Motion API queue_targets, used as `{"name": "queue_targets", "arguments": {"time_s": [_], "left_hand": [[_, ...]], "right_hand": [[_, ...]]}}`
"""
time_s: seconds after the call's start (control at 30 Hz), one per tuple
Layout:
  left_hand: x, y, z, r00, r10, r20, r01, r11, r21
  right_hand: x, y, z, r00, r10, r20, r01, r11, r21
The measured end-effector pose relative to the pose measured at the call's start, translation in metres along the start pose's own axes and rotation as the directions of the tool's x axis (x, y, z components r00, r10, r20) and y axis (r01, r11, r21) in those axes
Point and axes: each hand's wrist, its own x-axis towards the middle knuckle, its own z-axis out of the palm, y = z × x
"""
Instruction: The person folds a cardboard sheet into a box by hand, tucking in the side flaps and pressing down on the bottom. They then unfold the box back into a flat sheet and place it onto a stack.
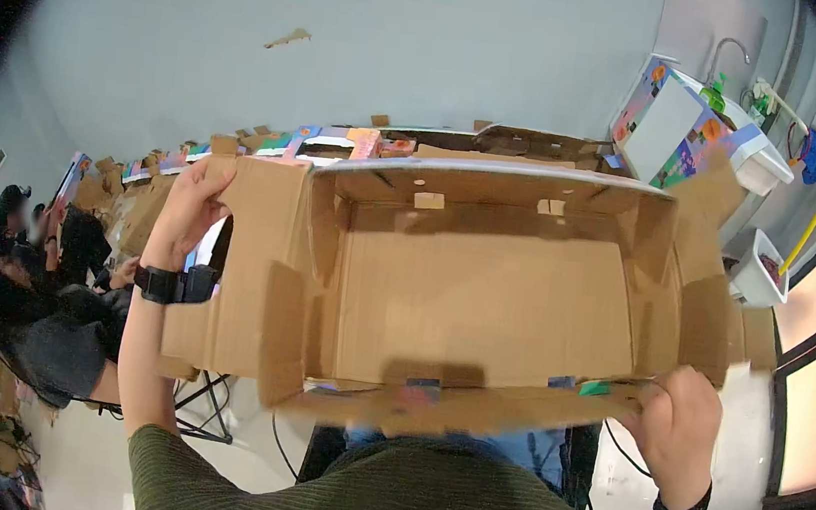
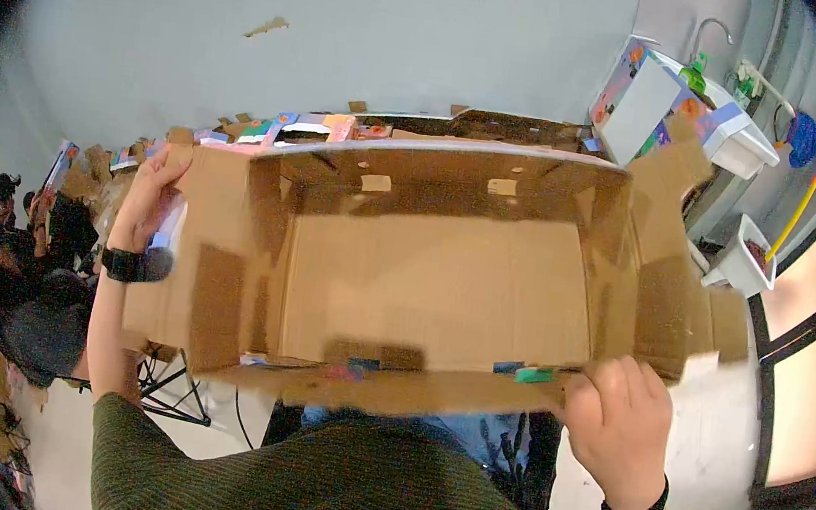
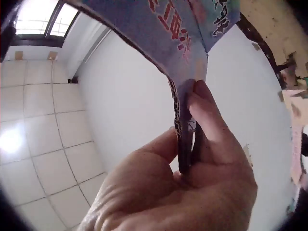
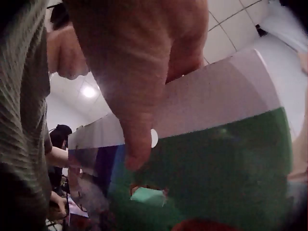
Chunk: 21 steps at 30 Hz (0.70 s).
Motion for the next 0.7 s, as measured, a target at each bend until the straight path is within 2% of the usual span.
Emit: {"name": "queue_targets", "arguments": {"time_s": [0.03,0.13,0.17,0.2,0.23,0.27,0.3,0.33,0.4,0.5,0.53,0.57,0.6,0.7], "left_hand": [[0.003,0.003,0.001,0.999,-0.041,-0.006,0.041,0.999,-0.001],[0.009,0.005,0.005,0.993,-0.112,-0.044,0.114,0.992,0.047],[0.01,0.012,0.005,0.986,-0.164,-0.026,0.166,0.973,0.162],[0.015,0.016,0.001,0.987,-0.154,-0.052,0.162,0.899,0.407],[0.02,0.018,-0.008,0.989,-0.133,-0.071,0.148,0.765,0.627],[0.024,0.022,-0.013,0.991,-0.108,-0.082,0.13,0.58,0.804],[0.025,0.032,-0.016,1.0,0.009,0.013,-0.016,0.464,0.886],[0.027,0.045,-0.013,0.976,0.168,0.137,-0.183,0.299,0.937],[0.027,0.078,0.002,0.82,0.389,0.421,-0.414,-0.104,0.904],[-0.004,0.136,0.085,0.642,0.345,0.684,-0.713,-0.06,0.699],[-0.009,0.136,0.105,0.734,0.15,0.662,-0.679,0.141,0.72],[-0.012,0.137,0.122,0.765,-0.061,0.641,-0.591,0.326,0.738],[-0.015,0.136,0.13,0.735,-0.27,0.621,-0.456,0.48,0.749],[0.004,0.096,0.131,0.603,-0.413,0.682,-0.656,0.23,0.719]], "right_hand": [[0.003,0.0,-0.004,0.996,-0.023,-0.088,0.022,1.0,-0.012],[-0.006,0.004,-0.022,0.992,-0.124,-0.001,0.124,0.991,0.057],[-0.006,0.003,-0.029,0.987,-0.15,0.061,0.143,0.984,0.107],[-0.002,0.0,-0.032,0.985,-0.167,0.035,0.163,0.982,0.091],[0.002,-0.01,-0.034,0.983,-0.182,0.006,0.181,0.981,0.071],[0.003,-0.014,-0.035,0.981,-0.195,-0.022,0.196,0.979,0.05],[0.0,-0.012,-0.034,0.976,-0.217,-0.008,0.217,0.976,0.008],[0.001,-0.013,-0.032,0.973,-0.232,-0.02,0.232,0.973,0.0],[0.006,-0.014,-0.03,0.962,-0.271,-0.038,0.271,0.962,-0.013],[0.009,-0.017,-0.027,0.944,-0.322,-0.071,0.322,0.947,-0.001],[0.011,-0.019,-0.025,0.942,-0.325,-0.082,0.325,0.946,-0.015],[0.012,-0.019,-0.024,0.941,-0.326,-0.093,0.325,0.945,-0.027],[0.014,-0.02,-0.023,0.939,-0.326,-0.104,0.324,0.945,-0.041],[0.016,-0.023,-0.025,0.926,-0.352,-0.135,0.348,0.936,-0.053]]}}
